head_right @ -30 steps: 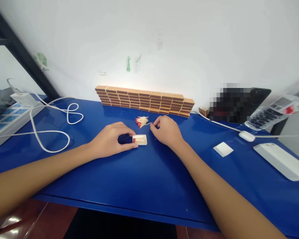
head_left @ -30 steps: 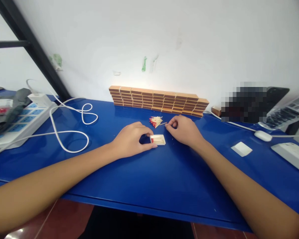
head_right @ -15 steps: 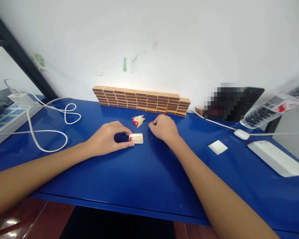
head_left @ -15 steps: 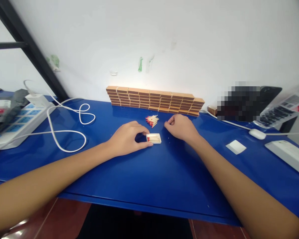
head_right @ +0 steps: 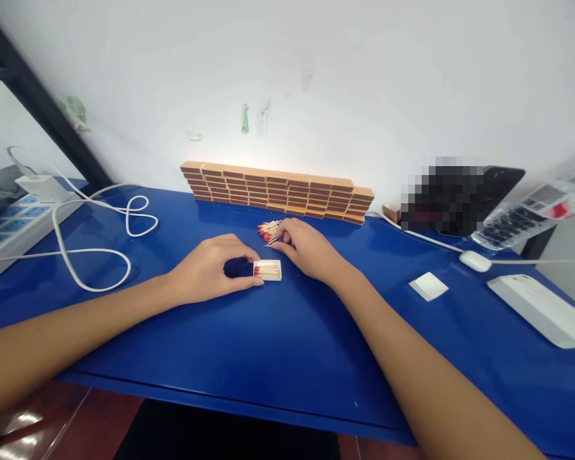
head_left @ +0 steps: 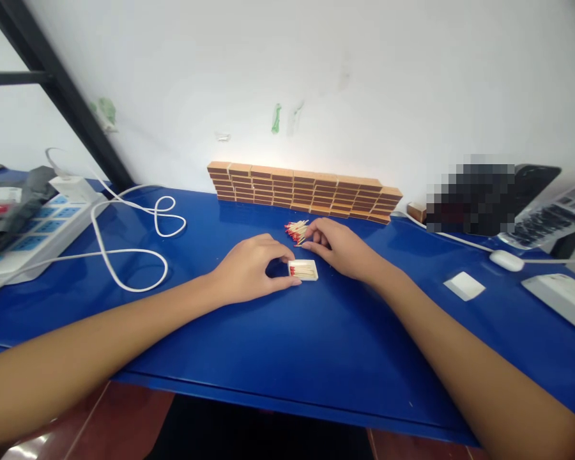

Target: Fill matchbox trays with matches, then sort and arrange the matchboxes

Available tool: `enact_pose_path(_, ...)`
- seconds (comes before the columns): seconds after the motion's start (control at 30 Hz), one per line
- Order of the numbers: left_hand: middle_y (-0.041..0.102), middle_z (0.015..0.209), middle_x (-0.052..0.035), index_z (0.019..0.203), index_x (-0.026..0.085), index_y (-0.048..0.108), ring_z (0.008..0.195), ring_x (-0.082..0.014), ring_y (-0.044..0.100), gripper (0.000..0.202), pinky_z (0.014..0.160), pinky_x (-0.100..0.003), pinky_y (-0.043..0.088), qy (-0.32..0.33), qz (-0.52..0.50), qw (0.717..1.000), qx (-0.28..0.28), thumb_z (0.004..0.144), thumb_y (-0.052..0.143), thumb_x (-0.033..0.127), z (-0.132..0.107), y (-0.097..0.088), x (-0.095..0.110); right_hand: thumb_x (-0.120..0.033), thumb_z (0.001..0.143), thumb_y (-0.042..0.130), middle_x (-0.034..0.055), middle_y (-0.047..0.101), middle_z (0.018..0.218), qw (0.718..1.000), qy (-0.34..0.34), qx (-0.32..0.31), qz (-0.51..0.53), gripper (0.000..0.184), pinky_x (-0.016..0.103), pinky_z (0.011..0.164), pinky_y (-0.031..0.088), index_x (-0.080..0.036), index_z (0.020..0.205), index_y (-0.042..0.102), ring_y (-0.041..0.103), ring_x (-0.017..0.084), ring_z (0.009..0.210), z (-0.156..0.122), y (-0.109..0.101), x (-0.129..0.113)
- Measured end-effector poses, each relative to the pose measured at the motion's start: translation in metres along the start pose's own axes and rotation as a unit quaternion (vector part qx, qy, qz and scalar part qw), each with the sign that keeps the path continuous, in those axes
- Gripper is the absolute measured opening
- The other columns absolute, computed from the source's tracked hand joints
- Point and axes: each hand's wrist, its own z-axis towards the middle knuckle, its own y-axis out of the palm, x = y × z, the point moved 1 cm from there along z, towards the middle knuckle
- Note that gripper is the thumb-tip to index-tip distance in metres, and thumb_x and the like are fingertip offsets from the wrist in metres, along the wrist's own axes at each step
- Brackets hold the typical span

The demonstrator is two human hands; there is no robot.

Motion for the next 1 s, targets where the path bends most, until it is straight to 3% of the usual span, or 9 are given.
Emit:
enact_pose_path(0.33, 0.077, 0.098, -0.0034, 0.104, 0.022, 0.076, 0.094, -0.0225, 0.067, 0.026, 0.084, -0.036, 0.053, -0.006, -0.001, 1.0, 0.0, 0.087, 0.082, 0.041, 0.0, 0.0, -0.001, -0.024, 0.1, 0.056, 0.0064, 0.063, 0.091, 0.999, 0.021, -0.008, -0.044, 0.011, 0.033, 0.073, 0.042, -0.021, 0.089, 0.059, 0.058, 0.022, 0.083, -0.003, -0.001, -0.004)
enact_pose_path(0.57, 0.077, 0.097, -0.0041, 0.103, 0.021, 0.076, 0.093, -0.0232, 0.068, 0.028, 0.086, -0.037, 0.053, -0.03, 0.018, 0.999, 0.019, 0.085, 0.084, 0.041, 0.001, 0.0, -0.005, -0.029, 0.1, 0.056, 0.0065, 0.065, 0.092, 0.999, 0.024, 0.01, -0.021, 0.01, 0.033, 0.072, 0.043, -0.021, 0.094, 0.06, 0.058, 0.022, 0.08, -0.015, -0.022, -0.019)
enact_pose_path(0.8, 0.078, 0.098, -0.0033, 0.102, 0.021, 0.076, 0.094, -0.0234, 0.069, 0.029, 0.084, -0.037, 0.053, -0.022, 0.015, 0.999, 0.025, 0.086, 0.083, 0.043, 0.001, 0.0, -0.005, -0.019, 0.1, 0.052, 0.004, 0.064, 0.092, 0.997, -0.027, -0.065, 0.019, 0.011, 0.031, 0.071, 0.041, -0.022, 0.093, 0.06, 0.056, 0.018, 0.079, -0.024, -0.013, -0.041)
enact_pose_path(0.9, 0.078, 0.099, -0.0029, 0.104, 0.021, 0.076, 0.094, -0.0232, 0.069, 0.028, 0.085, -0.037, 0.053, -0.02, 0.019, 0.999, 0.025, 0.086, 0.083, 0.041, 0.001, 0.0, -0.005, -0.027, 0.103, 0.055, 0.0025, 0.063, 0.086, 0.998, -0.011, -0.046, 0.034, 0.011, 0.031, 0.068, 0.042, -0.023, 0.095, 0.062, 0.055, 0.018, 0.074, -0.023, -0.009, -0.035)
enact_pose_path(1.0, 0.078, 0.099, -0.0031, 0.104, 0.021, 0.076, 0.094, -0.023, 0.068, 0.028, 0.085, -0.037, 0.054, -0.022, 0.012, 0.999, 0.023, 0.085, 0.084, 0.04, 0.001, 0.001, -0.004, -0.029, 0.104, 0.054, 0.0055, 0.064, 0.092, 1.0, 0.001, 0.021, 0.017, 0.013, 0.034, 0.072, 0.047, -0.022, 0.104, 0.065, 0.058, 0.021, 0.078, -0.019, -0.009, -0.025)
